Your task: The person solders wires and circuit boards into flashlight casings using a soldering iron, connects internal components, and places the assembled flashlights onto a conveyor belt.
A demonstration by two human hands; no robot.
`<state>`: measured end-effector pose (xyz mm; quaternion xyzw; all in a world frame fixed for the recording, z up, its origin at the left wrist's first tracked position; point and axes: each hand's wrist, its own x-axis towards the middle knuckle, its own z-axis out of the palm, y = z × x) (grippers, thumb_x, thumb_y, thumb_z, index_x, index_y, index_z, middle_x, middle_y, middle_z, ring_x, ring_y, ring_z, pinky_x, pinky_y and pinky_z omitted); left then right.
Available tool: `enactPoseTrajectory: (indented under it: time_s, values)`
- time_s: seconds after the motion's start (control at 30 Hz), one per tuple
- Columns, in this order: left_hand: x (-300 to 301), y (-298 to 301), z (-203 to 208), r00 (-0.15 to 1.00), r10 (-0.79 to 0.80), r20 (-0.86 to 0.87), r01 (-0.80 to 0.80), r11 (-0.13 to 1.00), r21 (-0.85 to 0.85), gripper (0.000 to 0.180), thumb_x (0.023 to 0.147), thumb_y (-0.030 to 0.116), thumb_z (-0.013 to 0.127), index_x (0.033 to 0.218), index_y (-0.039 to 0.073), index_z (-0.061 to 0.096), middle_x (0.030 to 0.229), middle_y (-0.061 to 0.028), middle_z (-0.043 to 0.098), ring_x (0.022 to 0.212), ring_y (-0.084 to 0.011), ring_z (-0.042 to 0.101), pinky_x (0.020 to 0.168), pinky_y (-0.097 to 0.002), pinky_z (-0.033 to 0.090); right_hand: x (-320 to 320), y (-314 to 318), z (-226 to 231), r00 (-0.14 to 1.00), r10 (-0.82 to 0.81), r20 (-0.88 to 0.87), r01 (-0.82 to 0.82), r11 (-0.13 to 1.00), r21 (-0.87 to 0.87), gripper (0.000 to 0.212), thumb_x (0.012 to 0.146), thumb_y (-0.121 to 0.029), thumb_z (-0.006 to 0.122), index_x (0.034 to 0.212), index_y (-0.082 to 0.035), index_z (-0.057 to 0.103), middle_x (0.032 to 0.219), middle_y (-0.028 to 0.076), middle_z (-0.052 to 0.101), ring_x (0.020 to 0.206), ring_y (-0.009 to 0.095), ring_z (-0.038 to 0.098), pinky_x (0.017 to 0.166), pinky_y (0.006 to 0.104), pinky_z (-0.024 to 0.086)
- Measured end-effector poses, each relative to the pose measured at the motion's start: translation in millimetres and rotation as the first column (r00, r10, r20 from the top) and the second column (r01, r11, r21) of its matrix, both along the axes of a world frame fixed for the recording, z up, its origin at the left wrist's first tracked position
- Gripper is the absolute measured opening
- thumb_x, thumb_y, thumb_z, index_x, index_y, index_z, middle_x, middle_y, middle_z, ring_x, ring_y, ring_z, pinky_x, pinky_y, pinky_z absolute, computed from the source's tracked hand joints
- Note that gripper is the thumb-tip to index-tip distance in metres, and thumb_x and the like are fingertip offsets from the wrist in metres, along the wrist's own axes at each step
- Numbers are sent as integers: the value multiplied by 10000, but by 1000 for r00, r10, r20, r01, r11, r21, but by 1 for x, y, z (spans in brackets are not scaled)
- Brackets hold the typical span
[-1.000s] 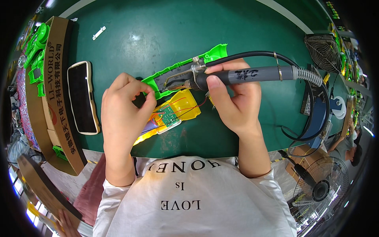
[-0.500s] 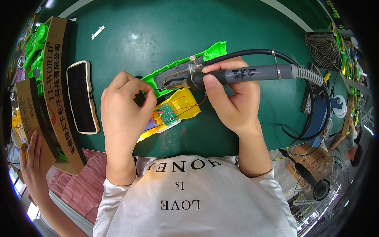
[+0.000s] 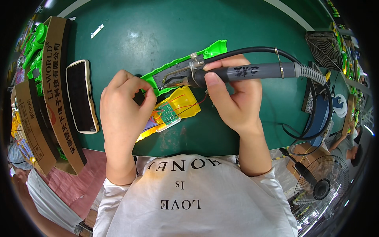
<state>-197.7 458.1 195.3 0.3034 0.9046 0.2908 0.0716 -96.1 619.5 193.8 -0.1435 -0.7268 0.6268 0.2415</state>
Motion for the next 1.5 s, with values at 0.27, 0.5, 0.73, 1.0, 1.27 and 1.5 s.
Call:
enactPoseTrajectory:
  time_s: [0.27, 0.5, 0.73, 1.0, 1.27, 1.5]
  values:
    - [0, 0, 0, 1000, 3, 0, -3, 1000, 5, 65, 611, 58, 633, 603, 42, 570, 655, -68, 478, 643, -226, 512, 577, -336, 377, 4, 3, 1, 999, -6, -32, 3, 995, -104, 118, 798, -2, 539, 911, 25, 521, 897, 68, 512, 686, 75, 488, 598, 187, 395]
    - [1, 0, 2, 1000, 0, -24, 0, 1000, -10, 65, 612, 59, 635, 609, 40, 573, 658, -69, 480, 643, -226, 513, 571, -339, 381, 5, 11, 0, 977, -192, -98, 193, 981, 8, 120, 823, -70, 511, 902, 20, 519, 810, 51, 524, 579, 46, 455, 513, 169, 365]
    - [4, 0, 5, 999, -2, -32, 0, 999, -38, 69, 645, 74, 636, 632, 40, 578, 675, -60, 490, 652, -224, 519, 579, -337, 388, 11, 19, 9, 941, -278, -195, 282, 959, -9, 151, 828, -101, 501, 910, 26, 503, 653, 57, 525, 465, 45, 392, 443, 179, 337]
    - [-6, 24, 13, 978, -112, -174, 105, 993, -52, 93, 682, 105, 628, 738, 48, 580, 705, -59, 500, 690, -211, 520, 611, -329, 402, 36, 43, 24, 852, -432, -295, 443, 896, -33, 202, 837, -132, 469, 907, 55, 494, 582, 30, 455, 446, 53, 356, 455, 209, 369]
    - [-5, 49, 29, 969, -243, -46, 240, 969, -66, 124, 664, 72, 634, 775, 46, 587, 752, -83, 576, 690, -254, 555, 631, -339, 426, 33, 45, 24, 854, -467, -230, 465, 883, -66, 186, 846, -125, 456, 913, 44, 488, 633, 72, 501, 445, 57, 376, 457, 209, 367]
    - [2, 14, 28, 955, -281, -93, 274, 958, -80, 202, 636, 131, 667, 807, 71, 579, 767, -52, 573, 720, -216, 543, 641, -323, 400, 34, 48, 20, 869, -404, -284, 411, 911, -36, 183, 855, -121, 445, 921, 45, 483, 629, 63, 488, 445, 48, 361, 478, 211, 377]
